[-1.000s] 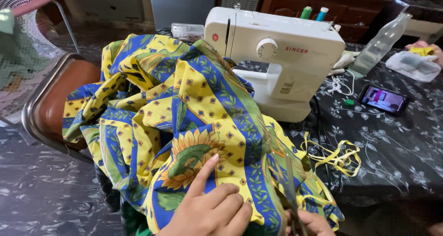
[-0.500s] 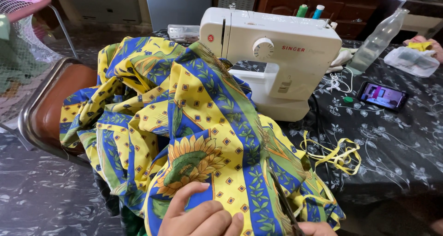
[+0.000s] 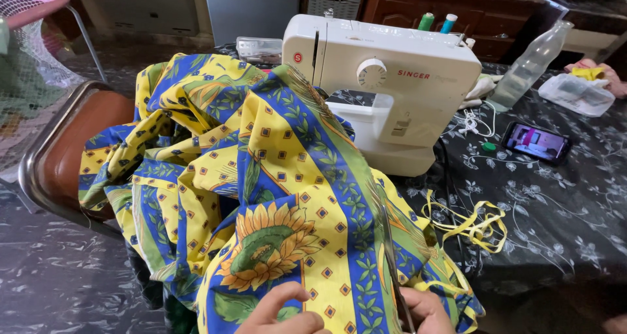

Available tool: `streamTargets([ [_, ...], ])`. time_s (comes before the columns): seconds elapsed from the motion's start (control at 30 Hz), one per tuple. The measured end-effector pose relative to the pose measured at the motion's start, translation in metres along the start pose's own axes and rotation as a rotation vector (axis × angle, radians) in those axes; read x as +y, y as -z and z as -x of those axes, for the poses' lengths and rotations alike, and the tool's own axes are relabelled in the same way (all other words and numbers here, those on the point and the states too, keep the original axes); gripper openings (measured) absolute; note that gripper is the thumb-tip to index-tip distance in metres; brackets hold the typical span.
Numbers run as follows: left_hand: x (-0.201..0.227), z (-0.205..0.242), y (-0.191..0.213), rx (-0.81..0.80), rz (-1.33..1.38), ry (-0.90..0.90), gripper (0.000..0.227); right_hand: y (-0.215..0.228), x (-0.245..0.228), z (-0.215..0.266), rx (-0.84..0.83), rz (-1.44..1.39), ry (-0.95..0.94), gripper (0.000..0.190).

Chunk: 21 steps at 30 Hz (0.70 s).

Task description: The person cuts a strip of patterned yellow and blue fabric using shears.

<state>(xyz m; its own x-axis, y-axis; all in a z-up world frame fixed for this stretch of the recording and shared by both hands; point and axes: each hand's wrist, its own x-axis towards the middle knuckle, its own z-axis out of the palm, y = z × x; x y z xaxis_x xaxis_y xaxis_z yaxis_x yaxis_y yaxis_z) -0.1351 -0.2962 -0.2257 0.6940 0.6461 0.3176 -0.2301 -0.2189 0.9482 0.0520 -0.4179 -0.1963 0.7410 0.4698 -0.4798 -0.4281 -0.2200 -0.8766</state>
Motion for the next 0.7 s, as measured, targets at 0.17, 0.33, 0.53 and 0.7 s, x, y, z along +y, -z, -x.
streamTargets([
  [0.17,-0.002,0.000,0.005,0.054,-0.215,-0.069,0.008,0.004,0.022,-0.010,-0.029,-0.047,0.207,0.072],
  [0.33,-0.004,0.000,0.005,0.008,-0.327,-0.095,0.016,0.010,0.022,-0.016,-0.095,0.096,0.280,0.065],
  [0.53,-0.002,0.000,0.012,-0.079,-0.434,0.029,0.021,0.022,0.033,-0.027,-0.146,0.085,0.333,0.069],
  [0.7,0.000,-0.019,0.024,-0.183,-0.555,0.412,0.021,0.037,0.037,-0.036,-0.213,0.109,0.351,0.067],
])
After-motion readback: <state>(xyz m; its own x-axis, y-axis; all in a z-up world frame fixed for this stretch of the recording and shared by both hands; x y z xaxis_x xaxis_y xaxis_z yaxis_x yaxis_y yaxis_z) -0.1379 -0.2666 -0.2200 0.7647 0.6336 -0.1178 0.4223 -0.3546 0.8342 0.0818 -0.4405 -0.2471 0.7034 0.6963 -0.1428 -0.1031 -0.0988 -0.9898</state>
